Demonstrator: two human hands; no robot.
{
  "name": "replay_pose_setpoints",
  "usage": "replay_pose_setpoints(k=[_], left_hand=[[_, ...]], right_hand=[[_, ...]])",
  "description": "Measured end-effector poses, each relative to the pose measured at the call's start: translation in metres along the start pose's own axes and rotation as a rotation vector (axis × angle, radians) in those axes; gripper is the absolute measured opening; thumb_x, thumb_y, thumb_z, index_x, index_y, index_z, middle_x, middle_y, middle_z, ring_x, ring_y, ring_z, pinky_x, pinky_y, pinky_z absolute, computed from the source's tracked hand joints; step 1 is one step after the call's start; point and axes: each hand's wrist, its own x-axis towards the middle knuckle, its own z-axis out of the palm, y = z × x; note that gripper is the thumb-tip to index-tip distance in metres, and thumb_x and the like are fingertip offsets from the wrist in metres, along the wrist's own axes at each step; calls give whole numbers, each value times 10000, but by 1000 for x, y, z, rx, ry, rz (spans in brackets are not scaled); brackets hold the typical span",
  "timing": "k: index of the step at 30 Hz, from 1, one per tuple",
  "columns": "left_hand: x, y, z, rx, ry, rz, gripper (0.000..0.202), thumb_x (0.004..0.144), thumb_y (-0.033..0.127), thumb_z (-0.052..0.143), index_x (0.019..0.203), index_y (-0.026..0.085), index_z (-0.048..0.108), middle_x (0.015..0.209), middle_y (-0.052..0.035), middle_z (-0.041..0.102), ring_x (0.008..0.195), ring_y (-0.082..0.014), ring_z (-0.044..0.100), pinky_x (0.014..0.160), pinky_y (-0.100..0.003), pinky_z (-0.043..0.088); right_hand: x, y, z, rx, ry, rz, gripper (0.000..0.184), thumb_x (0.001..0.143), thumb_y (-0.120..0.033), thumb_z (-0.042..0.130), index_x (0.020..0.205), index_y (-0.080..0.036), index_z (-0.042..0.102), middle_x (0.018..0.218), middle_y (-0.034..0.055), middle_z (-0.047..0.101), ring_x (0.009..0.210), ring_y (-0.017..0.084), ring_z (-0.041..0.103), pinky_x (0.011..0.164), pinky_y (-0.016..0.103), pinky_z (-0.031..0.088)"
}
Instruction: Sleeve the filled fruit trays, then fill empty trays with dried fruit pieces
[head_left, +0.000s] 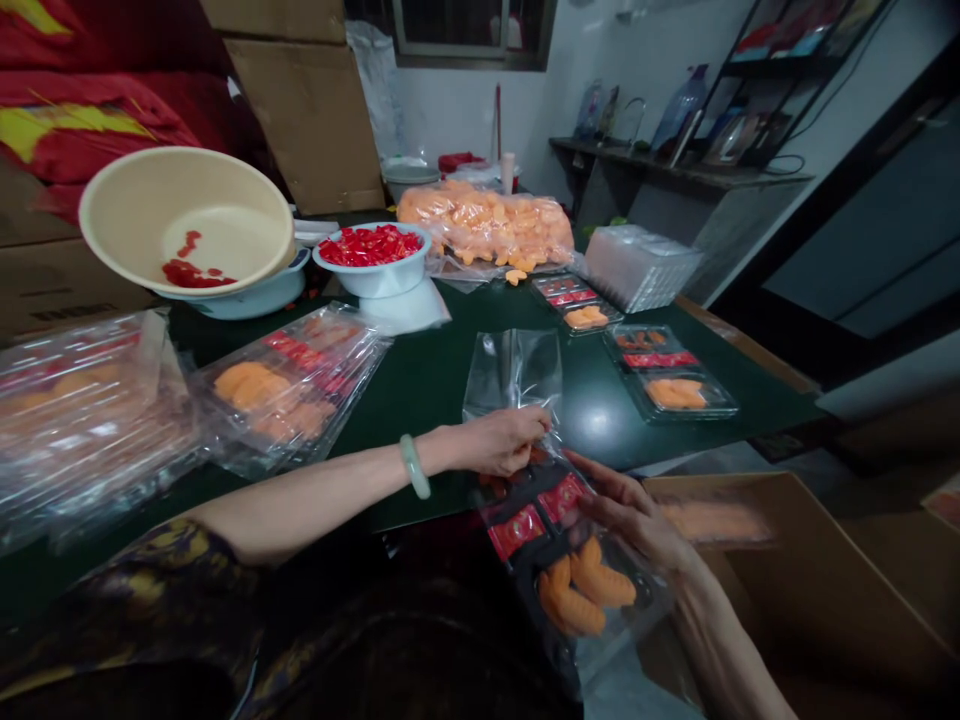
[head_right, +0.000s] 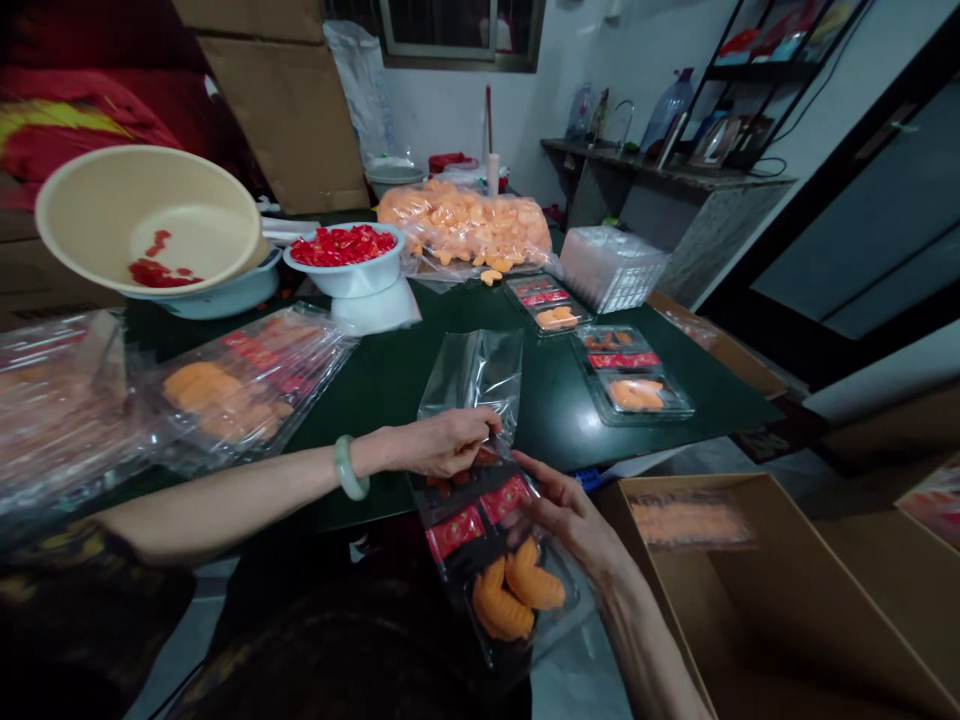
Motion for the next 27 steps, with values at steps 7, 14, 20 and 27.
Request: replay_pose_setpoints(k=[7,14,20,27], left_hand=[[-23,-26,-1,196,348,-384,115,679,61,464,723,167,469,883,-80,542,858,-219,485,725,-348,356],[-42,-41,7,-106,428,-591,263,795,354,526,614,166,490,531,16,478,500,-115,446,493,-240,338],[-48,-29,15,-290,504,-596,187,845,263,436,784,134,556,609,9,546,515,-94,499,485,-204,377],[-67,4,26,-46,625,-510,288,855,132,398,1131,146,479,699,10,551,589,-108,514,596,-225,410]], right_hand=[[7,6,-6,67,0,-26,655,741,-266,696,1331,-164,429,701,61,696,551,162,645,518,234,483],[7,10,-1,280,68,-111,510,738,-181,685,1224,-238,543,879,61,712,588,147,650,564,249,503],[7,17,13,390,182,-146,552,700,-173,715,1223,-220,545,914,60,712,675,156,666,615,244,516],[8,27,28,398,314,-161,612,653,-220,757,1217,-221,519,881,51,712,714,183,671,639,285,521]])
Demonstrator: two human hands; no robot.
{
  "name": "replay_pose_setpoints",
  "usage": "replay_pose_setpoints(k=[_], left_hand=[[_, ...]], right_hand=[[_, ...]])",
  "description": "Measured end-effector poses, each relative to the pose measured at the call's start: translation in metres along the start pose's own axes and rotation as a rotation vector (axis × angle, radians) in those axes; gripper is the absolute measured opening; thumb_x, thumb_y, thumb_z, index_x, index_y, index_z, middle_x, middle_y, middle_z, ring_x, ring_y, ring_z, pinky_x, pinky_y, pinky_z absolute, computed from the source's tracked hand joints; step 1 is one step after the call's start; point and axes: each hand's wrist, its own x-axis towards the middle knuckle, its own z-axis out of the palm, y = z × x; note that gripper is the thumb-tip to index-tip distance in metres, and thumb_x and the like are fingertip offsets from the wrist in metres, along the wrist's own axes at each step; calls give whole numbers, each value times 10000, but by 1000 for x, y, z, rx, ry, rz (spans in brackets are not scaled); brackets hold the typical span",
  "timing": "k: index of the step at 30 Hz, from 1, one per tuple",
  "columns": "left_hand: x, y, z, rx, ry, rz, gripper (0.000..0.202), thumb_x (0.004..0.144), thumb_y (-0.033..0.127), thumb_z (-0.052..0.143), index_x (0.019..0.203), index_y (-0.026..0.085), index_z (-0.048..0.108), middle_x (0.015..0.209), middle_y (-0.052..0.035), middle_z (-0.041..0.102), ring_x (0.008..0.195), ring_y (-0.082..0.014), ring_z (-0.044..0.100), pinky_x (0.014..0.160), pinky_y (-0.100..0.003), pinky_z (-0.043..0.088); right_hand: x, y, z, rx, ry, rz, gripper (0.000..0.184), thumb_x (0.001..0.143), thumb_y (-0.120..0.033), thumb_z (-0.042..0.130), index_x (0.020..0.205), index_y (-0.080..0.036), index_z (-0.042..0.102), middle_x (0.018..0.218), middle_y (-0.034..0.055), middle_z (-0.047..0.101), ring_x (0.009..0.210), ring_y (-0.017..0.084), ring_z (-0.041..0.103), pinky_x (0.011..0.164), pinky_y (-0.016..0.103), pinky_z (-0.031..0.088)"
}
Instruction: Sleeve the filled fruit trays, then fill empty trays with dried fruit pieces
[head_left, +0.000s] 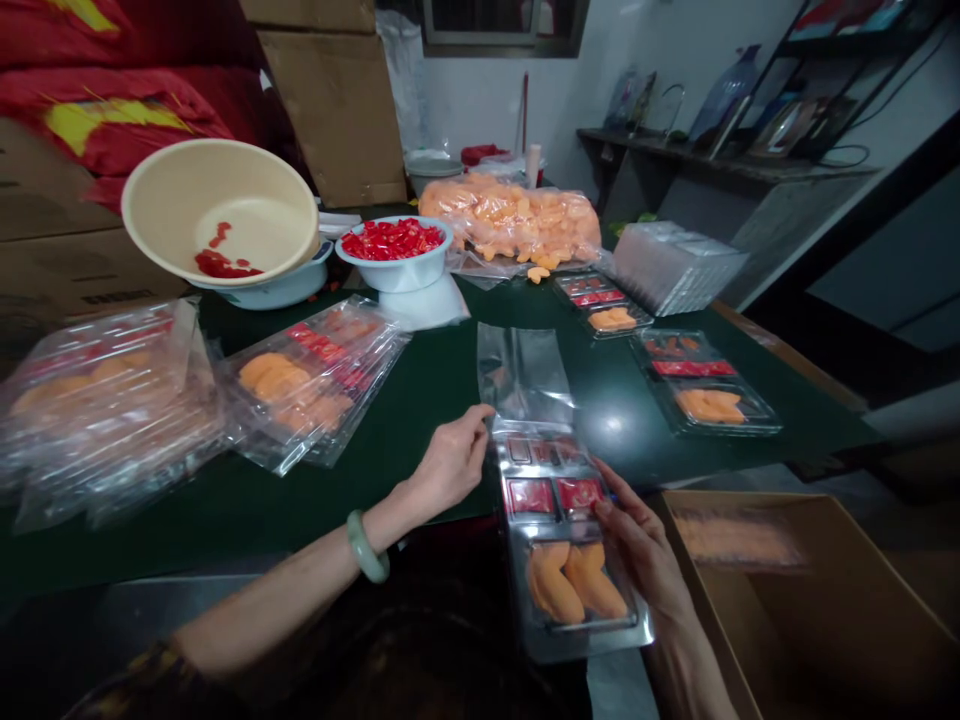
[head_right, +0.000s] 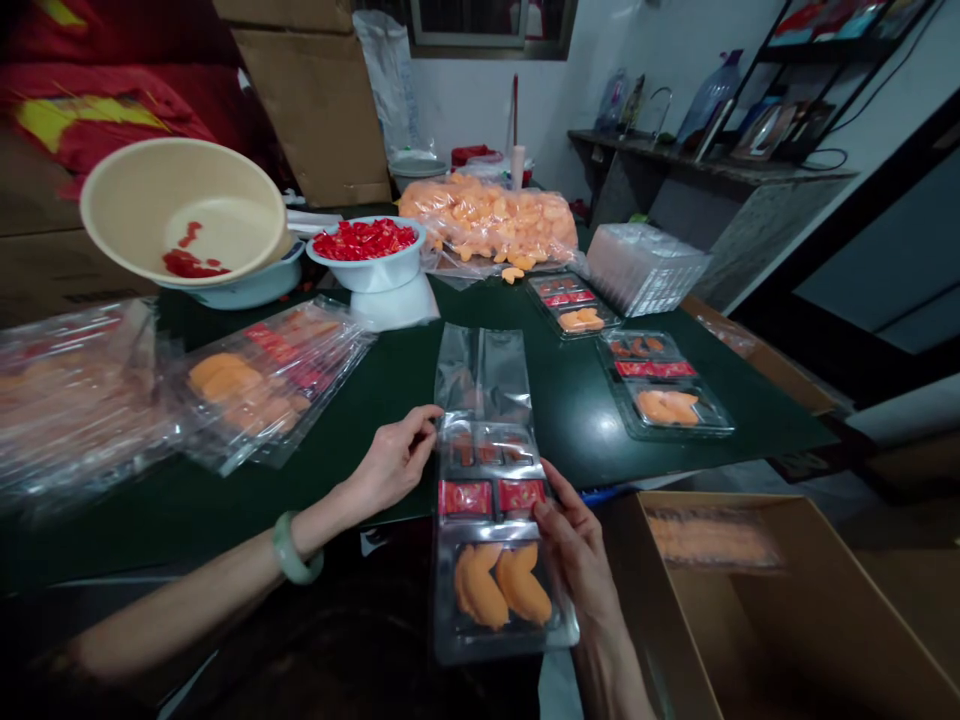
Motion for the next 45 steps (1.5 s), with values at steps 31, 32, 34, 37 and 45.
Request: replay_pose_setpoints(k=[31,32,34,37,45], left_hand=[[4,-1,-45,639,-223,146,229,834,139,409,879,161,633,934,-107,566,853,-225,474,678,-334,407],[7,2,-43,680,-212,167,217,815,117,421,878,154,625,988,-119,550,880,-235,459,687,-345,404],[16,4,-38,688,-258,248,278,784,69,432,988,160,595,1052,-112,534,906,-231,448,707,-345,401],[27,2,-33,631,-386,369,379,782,70,455,1129,196,540,1051,-90,538,920,-215,469,731,-323,402],[30,1,-43,665,-446,340,177,776,93,433,829,176,580,870,-64,533,777,-185,499,650,-295,395]], right_hand=[[7,30,33,-1862,-209,-1116,377,827,-369,586,1138,-155,592,1211,143,553,1156,338,403,812,438,513],[5,29,34,-1878,-209,-1122,377,822,-371,593,1132,-157,600,1207,140,562,1141,338,416,805,434,509],[4,25,36,-1906,-212,-1133,376,808,-377,612,1115,-161,613,1193,130,583,1095,336,456,781,437,496],[6,20,39,-1925,-236,-1129,374,790,-388,636,1086,-160,625,1164,115,612,1027,324,506,755,434,467],[10,20,38,-1867,-260,-1145,361,834,-417,571,1059,-142,633,1131,125,621,1008,285,511,758,378,460]])
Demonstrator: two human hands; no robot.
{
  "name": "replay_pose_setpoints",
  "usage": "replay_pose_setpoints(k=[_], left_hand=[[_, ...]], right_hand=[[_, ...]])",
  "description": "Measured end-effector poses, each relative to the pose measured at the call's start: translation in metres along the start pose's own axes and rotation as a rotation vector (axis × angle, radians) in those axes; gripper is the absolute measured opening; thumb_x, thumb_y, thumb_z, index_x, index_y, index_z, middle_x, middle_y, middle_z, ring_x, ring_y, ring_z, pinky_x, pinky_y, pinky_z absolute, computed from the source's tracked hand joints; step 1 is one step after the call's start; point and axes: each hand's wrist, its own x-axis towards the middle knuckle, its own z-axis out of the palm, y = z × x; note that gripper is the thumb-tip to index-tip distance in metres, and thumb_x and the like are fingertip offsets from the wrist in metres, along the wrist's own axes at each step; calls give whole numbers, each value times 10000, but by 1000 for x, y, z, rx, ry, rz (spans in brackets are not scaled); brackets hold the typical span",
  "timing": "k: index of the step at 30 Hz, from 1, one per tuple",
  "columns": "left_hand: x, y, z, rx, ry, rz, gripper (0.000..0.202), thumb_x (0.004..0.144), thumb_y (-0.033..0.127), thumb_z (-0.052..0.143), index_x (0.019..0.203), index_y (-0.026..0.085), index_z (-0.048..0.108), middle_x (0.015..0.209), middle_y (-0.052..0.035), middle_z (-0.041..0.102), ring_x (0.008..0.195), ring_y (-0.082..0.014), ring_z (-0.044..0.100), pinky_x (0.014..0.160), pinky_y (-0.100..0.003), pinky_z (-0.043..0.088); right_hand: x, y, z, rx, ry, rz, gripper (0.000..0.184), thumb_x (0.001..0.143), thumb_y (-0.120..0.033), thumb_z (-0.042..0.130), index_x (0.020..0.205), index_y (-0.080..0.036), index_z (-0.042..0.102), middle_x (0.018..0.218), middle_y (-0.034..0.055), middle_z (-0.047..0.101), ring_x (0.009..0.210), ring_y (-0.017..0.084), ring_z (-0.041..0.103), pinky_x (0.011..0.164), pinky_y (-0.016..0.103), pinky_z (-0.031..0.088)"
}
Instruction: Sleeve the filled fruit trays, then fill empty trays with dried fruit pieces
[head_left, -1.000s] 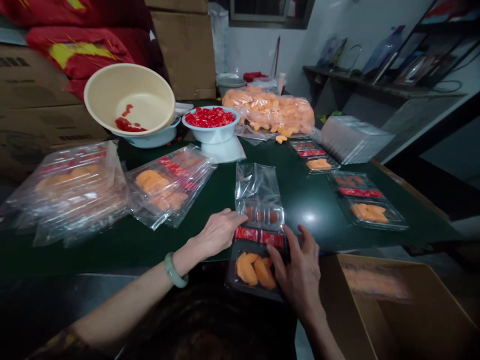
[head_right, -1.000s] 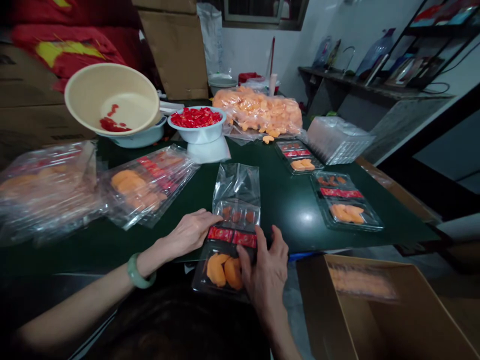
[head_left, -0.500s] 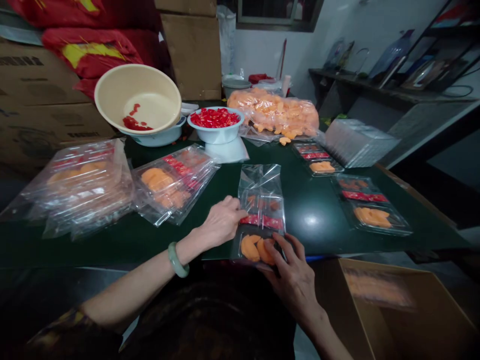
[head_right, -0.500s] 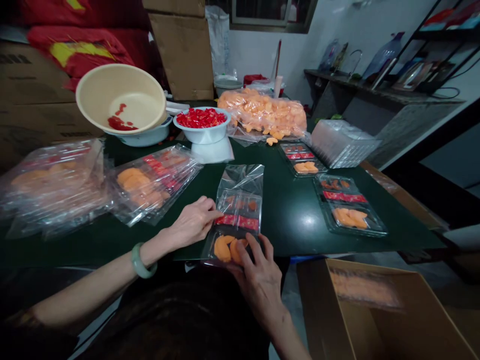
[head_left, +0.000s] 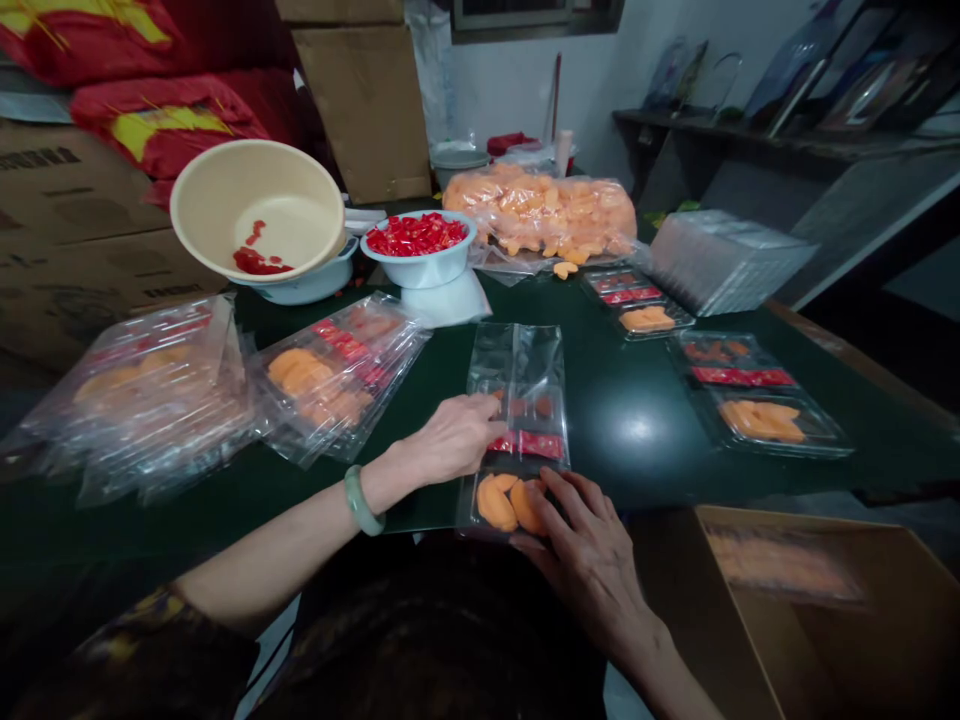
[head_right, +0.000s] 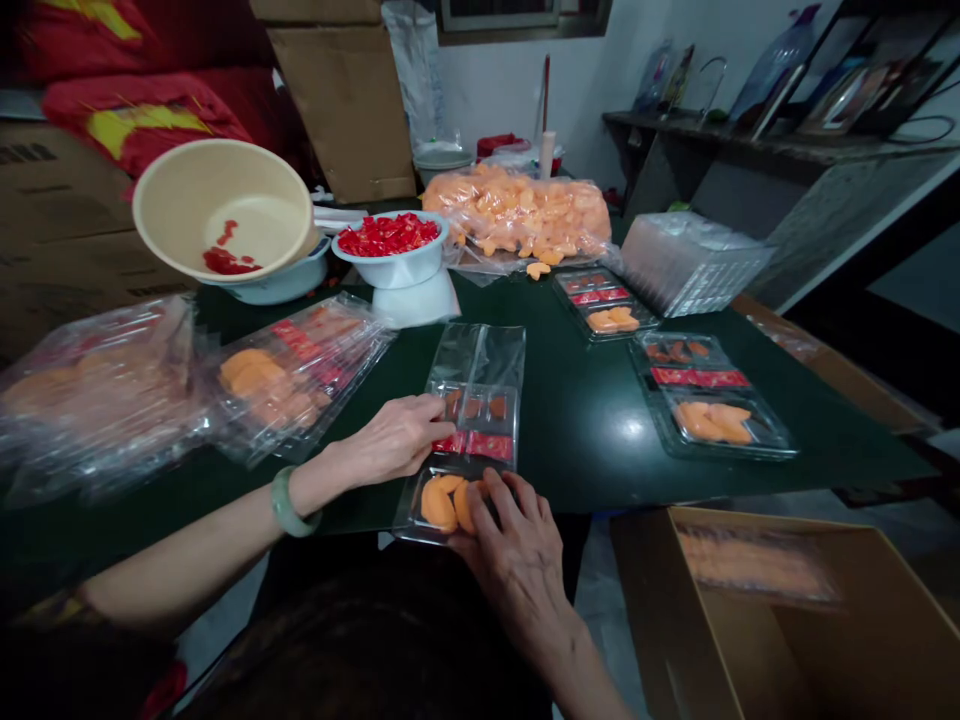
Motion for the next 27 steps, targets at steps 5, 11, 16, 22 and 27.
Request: replay_pose_setpoints(k=[5,11,16,22,27], left_hand=[[-4,2,6,-39,57,-71,153,757,84,403,740,164,532,838,-62,530,745,-173,490,608,-276,393],[11,3,19,-131,115,-140,183,881,220,380,878,166,555,829,-72,592,761,-197,545,606,-285,389],[44,-13,25,-394,159,-333,102,728,82,512,710,175,550,712,-70,591,747,-229,570,626,-298,374],[80,-60,14,-676,506,-572,151,625,35,541,623,177,488,630,-53,543,790,-246,580,667,-305,374],[86,-72,-24,-1132,844,-629,71,753,174,471,810,166,512,525,39,398,569,-164,548,555,-274,415]], right_hand=[[-6,0,7,32,80,-22,308,889,-312,486,1081,-110,617,1144,168,603,1059,293,496,788,416,486],[-19,13,13,93,74,-106,354,875,-119,435,1209,-126,553,1220,149,571,1207,301,427,914,471,476],[-37,28,8,112,48,-204,434,863,-71,392,1277,-133,504,1255,130,559,1277,281,372,962,474,464],[-59,34,-8,-1,58,-343,347,905,-189,376,1180,-114,574,1186,113,610,1234,279,417,856,351,526],[-37,53,6,-156,153,-205,372,874,-125,354,1188,-145,554,1176,115,610,1179,264,473,842,343,510]])
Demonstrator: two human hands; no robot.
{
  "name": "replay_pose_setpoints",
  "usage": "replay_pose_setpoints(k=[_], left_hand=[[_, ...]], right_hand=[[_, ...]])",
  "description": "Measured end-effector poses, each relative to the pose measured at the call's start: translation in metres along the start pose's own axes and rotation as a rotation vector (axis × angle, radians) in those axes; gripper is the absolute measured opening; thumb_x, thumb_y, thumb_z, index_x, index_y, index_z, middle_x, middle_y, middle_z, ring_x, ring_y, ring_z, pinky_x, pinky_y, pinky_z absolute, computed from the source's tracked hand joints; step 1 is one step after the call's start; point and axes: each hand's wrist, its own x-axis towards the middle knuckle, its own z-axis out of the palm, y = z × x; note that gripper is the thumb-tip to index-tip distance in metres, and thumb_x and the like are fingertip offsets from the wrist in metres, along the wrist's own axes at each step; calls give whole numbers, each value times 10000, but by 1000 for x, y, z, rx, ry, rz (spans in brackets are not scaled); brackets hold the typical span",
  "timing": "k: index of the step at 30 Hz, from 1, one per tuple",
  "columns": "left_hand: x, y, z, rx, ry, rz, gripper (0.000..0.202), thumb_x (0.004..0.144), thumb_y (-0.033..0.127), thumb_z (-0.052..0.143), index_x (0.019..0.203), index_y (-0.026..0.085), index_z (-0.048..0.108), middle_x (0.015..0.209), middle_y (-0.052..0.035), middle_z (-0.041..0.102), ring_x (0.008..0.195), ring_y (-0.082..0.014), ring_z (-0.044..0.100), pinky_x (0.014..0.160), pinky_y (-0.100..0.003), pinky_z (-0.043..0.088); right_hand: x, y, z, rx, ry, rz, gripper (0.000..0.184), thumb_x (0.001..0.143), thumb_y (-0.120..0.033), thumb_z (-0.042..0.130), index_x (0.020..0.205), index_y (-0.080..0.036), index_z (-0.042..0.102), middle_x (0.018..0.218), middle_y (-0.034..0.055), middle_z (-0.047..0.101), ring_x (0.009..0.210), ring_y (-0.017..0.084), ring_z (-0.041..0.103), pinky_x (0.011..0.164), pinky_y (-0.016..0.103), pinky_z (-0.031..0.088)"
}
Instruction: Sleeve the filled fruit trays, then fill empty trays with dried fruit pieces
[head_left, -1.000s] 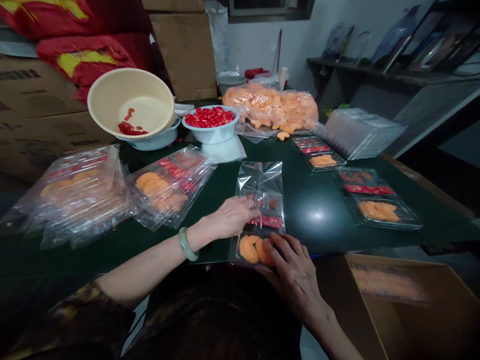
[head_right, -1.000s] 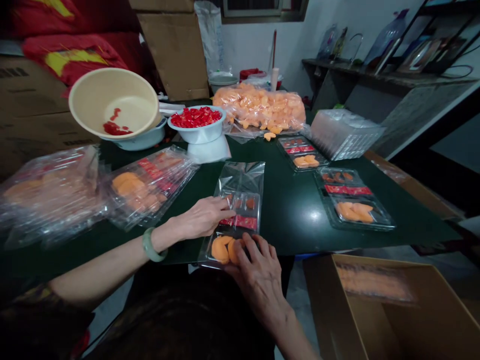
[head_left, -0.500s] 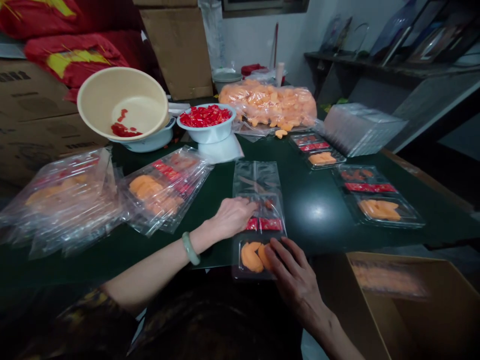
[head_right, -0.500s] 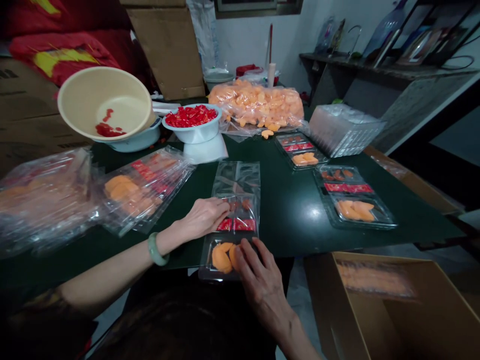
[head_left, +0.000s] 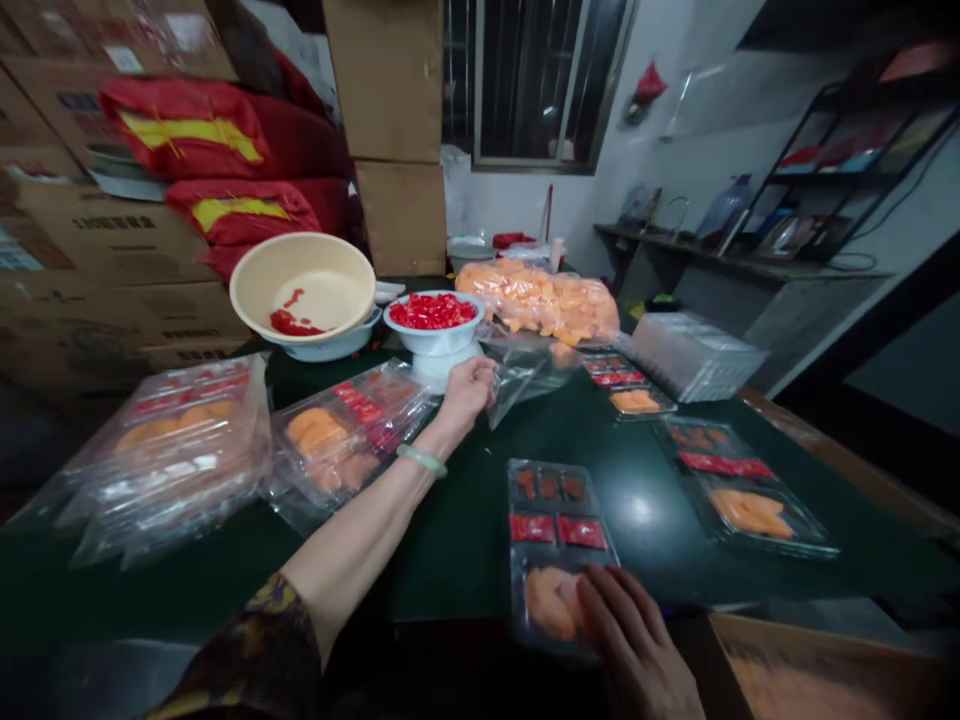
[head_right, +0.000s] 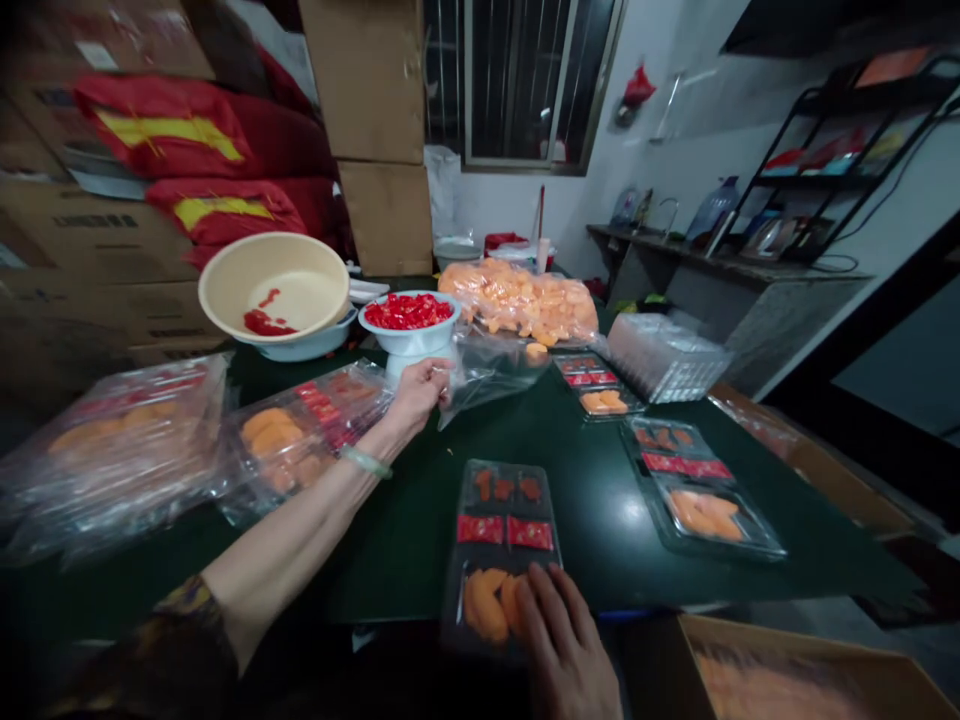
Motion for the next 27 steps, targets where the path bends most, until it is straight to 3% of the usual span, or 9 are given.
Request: replay_pose_setpoints(k=[4,8,12,15,18,21,23,25,27], left_hand=[[-21,18,-7,-390,-2,-48,161,742,309,551,770,170,474,558,46,407,640,-156,611,596,-279,496],[-52,13,-6,-660,39,-113,275,692,333,662,742,174,444,605,29,495,771,-187,656,599,-246,502],[-81,5,7,-891,82,-237,297,653,241,731,771,157,472,643,9,591,777,-198,666,576,-229,492],[-102,5,19,-902,79,-297,281,661,244,723,751,155,472,638,3,610,746,-193,667,575,-240,494],[-117,3,22,-819,33,-362,280,668,290,708,744,154,475,659,-18,629,585,-154,626,541,-269,489],[-119,-5,12,-612,101,-363,305,643,312,718,735,152,476,614,0,579,522,-128,570,523,-264,464],[-115,-13,0,-479,238,-309,372,607,296,750,829,157,484,667,16,548,558,-112,551,553,-253,454],[-110,-20,-13,-240,405,-148,534,575,286,779,1000,170,478,825,-13,547,698,-138,565,635,-282,467],[-109,-21,-25,152,503,160,632,589,296,779,1129,179,473,1028,-81,526,927,-215,544,771,-368,460]], right_hand=[[31,33,23,-60,15,149,367,863,-263,447,1207,-163,531,1181,137,598,1125,300,510,799,430,504],[49,47,18,74,-100,269,629,671,-452,673,1231,-206,526,1265,132,550,1162,378,475,832,537,451],[76,17,-3,759,73,800,648,704,-521,645,1242,-194,491,1183,145,602,1088,330,555,861,494,452],[112,-14,-7,1484,90,1183,524,769,-588,551,1093,-177,548,1006,124,668,840,249,657,642,352,518],[142,-24,3,1786,193,1301,456,694,-545,659,921,-157,585,775,53,667,632,162,629,499,243,464],[149,-20,17,1715,356,1280,363,625,-373,746,872,-167,577,598,-32,597,489,97,527,429,191,393],[142,-18,22,1646,377,1203,296,654,-322,721,863,-171,574,538,-58,549,448,80,467,409,181,350],[132,-16,23,1594,338,1123,244,721,-315,669,895,-169,584,527,-63,526,438,69,424,412,181,323],[125,-13,21,1564,284,1059,251,763,-324,635,951,-163,597,523,-64,504,438,62,391,418,183,300]])
